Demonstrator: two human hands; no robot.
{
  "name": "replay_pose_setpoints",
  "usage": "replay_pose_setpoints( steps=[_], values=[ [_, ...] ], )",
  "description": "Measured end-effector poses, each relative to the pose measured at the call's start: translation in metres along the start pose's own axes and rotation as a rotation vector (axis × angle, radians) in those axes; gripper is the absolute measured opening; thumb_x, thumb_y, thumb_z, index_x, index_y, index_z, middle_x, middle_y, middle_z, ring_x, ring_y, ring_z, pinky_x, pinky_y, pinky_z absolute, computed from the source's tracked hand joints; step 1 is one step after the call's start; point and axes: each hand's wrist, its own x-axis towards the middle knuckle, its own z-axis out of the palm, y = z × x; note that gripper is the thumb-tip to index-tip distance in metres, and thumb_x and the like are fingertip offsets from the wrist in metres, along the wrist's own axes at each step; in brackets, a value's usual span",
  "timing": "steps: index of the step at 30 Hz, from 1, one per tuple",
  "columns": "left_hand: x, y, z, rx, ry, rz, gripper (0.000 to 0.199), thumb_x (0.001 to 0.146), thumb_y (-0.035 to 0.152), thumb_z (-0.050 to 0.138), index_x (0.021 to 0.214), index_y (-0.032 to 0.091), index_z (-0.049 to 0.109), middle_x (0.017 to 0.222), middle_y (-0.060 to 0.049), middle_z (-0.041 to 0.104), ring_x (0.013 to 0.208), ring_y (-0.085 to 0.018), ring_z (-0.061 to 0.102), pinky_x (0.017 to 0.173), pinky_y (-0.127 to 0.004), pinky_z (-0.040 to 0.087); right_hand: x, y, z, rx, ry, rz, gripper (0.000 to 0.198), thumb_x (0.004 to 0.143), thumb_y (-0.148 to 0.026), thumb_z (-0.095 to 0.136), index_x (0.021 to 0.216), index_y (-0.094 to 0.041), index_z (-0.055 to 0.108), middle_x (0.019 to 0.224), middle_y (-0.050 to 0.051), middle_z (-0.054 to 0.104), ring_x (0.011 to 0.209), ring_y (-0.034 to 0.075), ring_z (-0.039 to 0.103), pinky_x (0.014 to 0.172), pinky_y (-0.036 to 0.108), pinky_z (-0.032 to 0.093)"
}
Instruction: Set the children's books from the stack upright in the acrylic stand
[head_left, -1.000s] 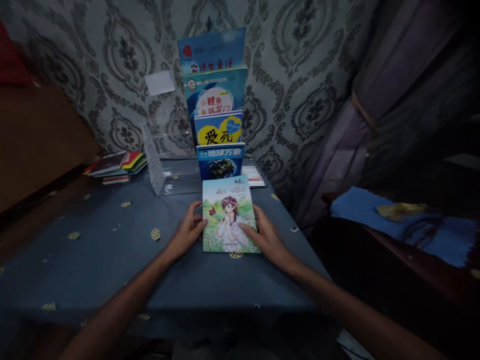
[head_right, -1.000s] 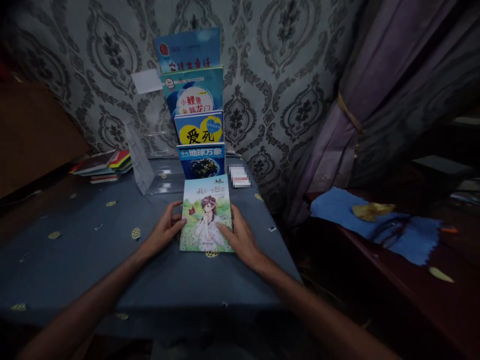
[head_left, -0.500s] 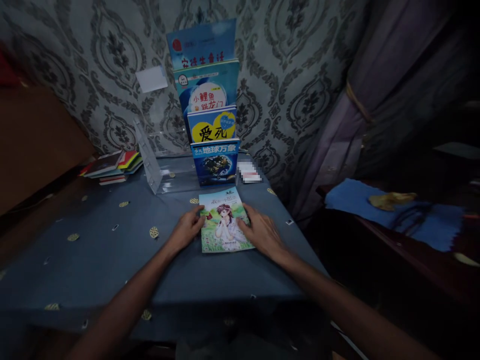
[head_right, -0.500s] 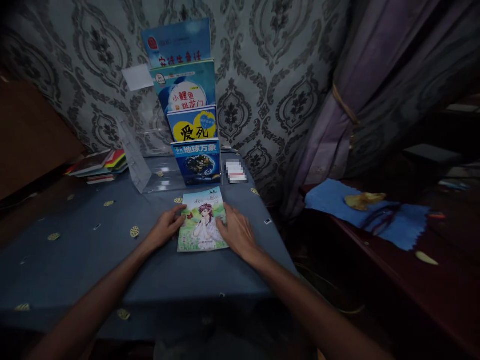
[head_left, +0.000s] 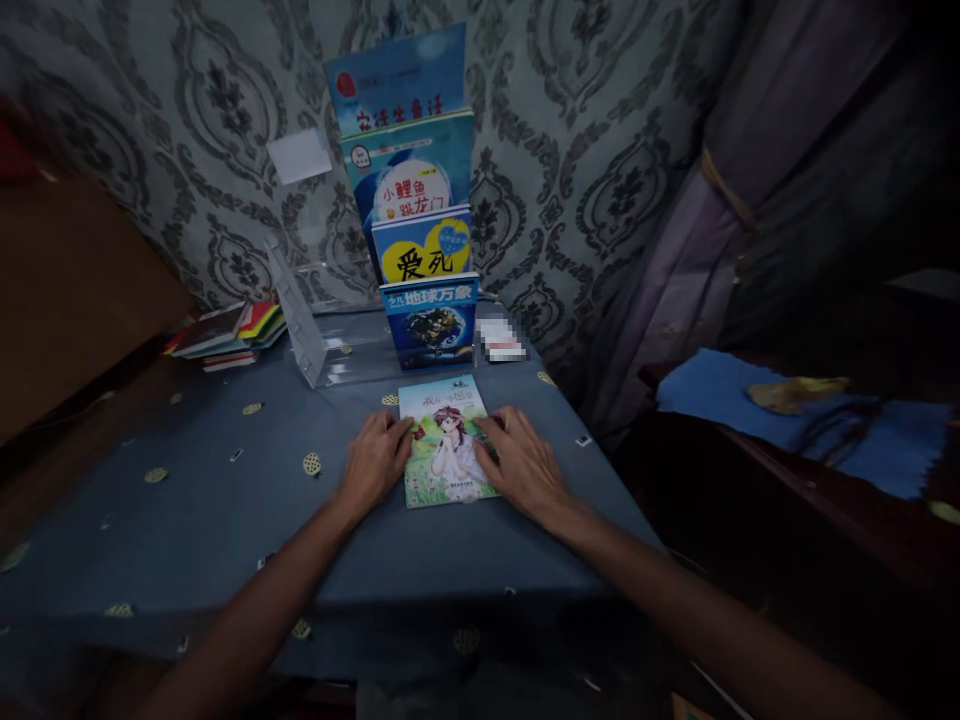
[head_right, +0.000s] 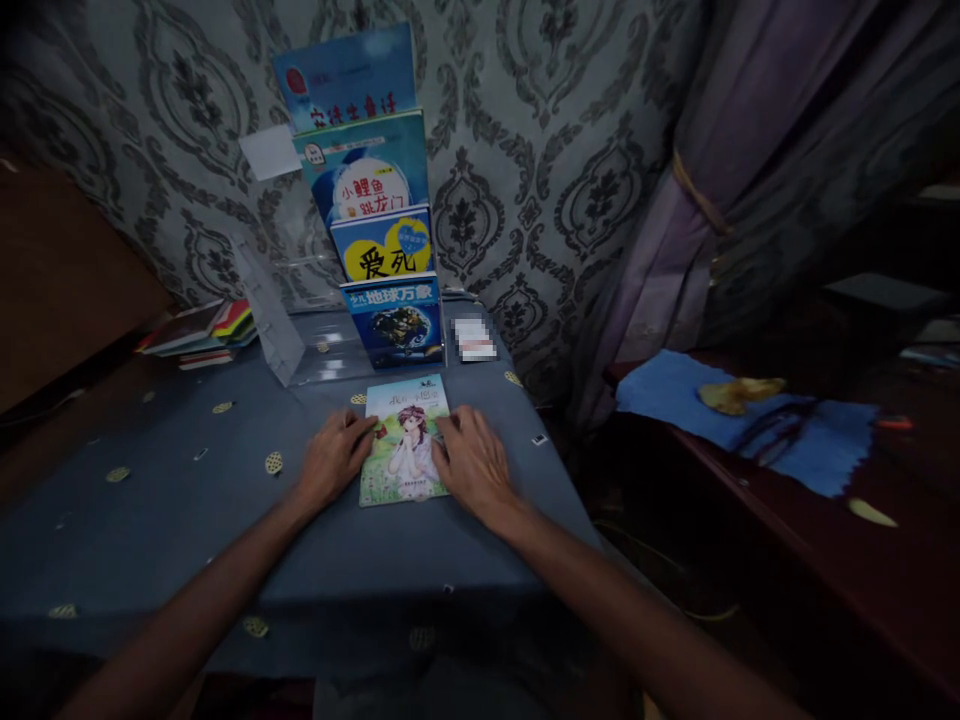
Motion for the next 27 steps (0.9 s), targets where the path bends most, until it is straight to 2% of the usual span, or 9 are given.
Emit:
replay_pose_setpoints(
  steps=[3, 5, 8, 12, 15, 18, 22, 27],
  values=[
    [0.001, -0.005, 0.003, -0.033, 0.019, 0.075, 0.034, 0.100, 0.028, 0.047, 0.125, 0.022, 0.069, 0.132, -0.011, 0.067, 0.120, -0.027, 0.063, 0.101, -0.042, 0.052, 0.003, 0.002, 0.004, 0.034, -0.012, -0.178, 0.039, 0.099, -0.021, 0.045, 0.133, -0.019, 0.065, 0.140, 0.017, 0.061, 0.128, 0.034, 0.055, 0.105, 0.053, 0.047],
    [0.004, -0.009, 0.006, -0.062, -0.008, 0.094, 0.038, 0.100, 0.027, 0.046, 0.132, 0.021, 0.065, 0.143, -0.012, 0.062, 0.129, -0.028, 0.060, 0.107, -0.046, 0.049, 0.011, -0.001, 0.008, 0.064, -0.086, -0.330, 0.045, 0.098, -0.016, 0.044, 0.140, -0.020, 0.059, 0.148, 0.015, 0.058, 0.138, 0.031, 0.050, 0.115, 0.055, 0.038],
    [0.012, -0.020, 0.010, -0.088, -0.055, 0.115, 0.043, 0.100, 0.027, 0.045, 0.140, 0.020, 0.058, 0.150, -0.013, 0.057, 0.137, -0.028, 0.055, 0.112, -0.049, 0.046, 0.033, -0.011, 0.017, 0.091, -0.201, -0.501, 0.044, 0.098, -0.015, 0.043, 0.140, -0.017, 0.058, 0.147, 0.014, 0.060, 0.140, 0.026, 0.051, 0.121, 0.053, 0.032],
    [0.027, -0.041, 0.017, -0.148, -0.083, 0.163, 0.049, 0.097, 0.018, 0.040, 0.144, 0.016, 0.054, 0.154, -0.015, 0.053, 0.143, -0.027, 0.050, 0.117, -0.050, 0.042, 0.067, -0.030, 0.029, 0.115, -0.229, -0.596, 0.036, 0.100, -0.018, 0.043, 0.131, -0.018, 0.063, 0.138, 0.012, 0.067, 0.135, 0.023, 0.057, 0.121, 0.050, 0.035],
    [0.037, -0.059, 0.022, -0.212, -0.070, 0.222, 0.054, 0.094, 0.013, 0.038, 0.147, 0.016, 0.050, 0.150, -0.016, 0.056, 0.141, -0.026, 0.052, 0.118, -0.050, 0.041, 0.084, -0.036, 0.035, 0.162, -0.232, -0.601, 0.034, 0.102, -0.022, 0.044, 0.129, -0.021, 0.065, 0.136, 0.009, 0.069, 0.135, 0.022, 0.057, 0.122, 0.049, 0.035],
    [0.043, -0.067, 0.025, -0.276, -0.038, 0.239, 0.052, 0.097, 0.015, 0.035, 0.148, 0.016, 0.047, 0.143, -0.016, 0.062, 0.133, -0.025, 0.060, 0.114, -0.048, 0.046, 0.092, -0.034, 0.038, 0.228, -0.249, -0.584, 0.035, 0.103, -0.023, 0.045, 0.132, -0.020, 0.064, 0.144, 0.010, 0.064, 0.140, 0.021, 0.052, 0.123, 0.047, 0.034],
    [0.046, -0.060, 0.022, -0.301, -0.032, 0.172, 0.044, 0.105, 0.029, 0.036, 0.146, 0.017, 0.045, 0.141, -0.015, 0.064, 0.130, -0.025, 0.061, 0.111, -0.047, 0.048, 0.097, -0.025, 0.038, 0.239, -0.255, -0.494, 0.040, 0.102, -0.026, 0.048, 0.139, -0.015, 0.059, 0.151, 0.014, 0.057, 0.145, 0.023, 0.048, 0.124, 0.047, 0.033],
    [0.044, -0.046, 0.016, -0.177, -0.063, 0.108, 0.043, 0.104, 0.039, 0.047, 0.142, 0.020, 0.048, 0.138, -0.014, 0.065, 0.128, -0.028, 0.061, 0.108, -0.049, 0.049, 0.097, 0.002, 0.034, 0.179, -0.232, -0.343, 0.047, 0.102, -0.033, 0.048, 0.144, -0.012, 0.056, 0.154, 0.018, 0.052, 0.147, 0.028, 0.044, 0.124, 0.051, 0.032]
  ],
)
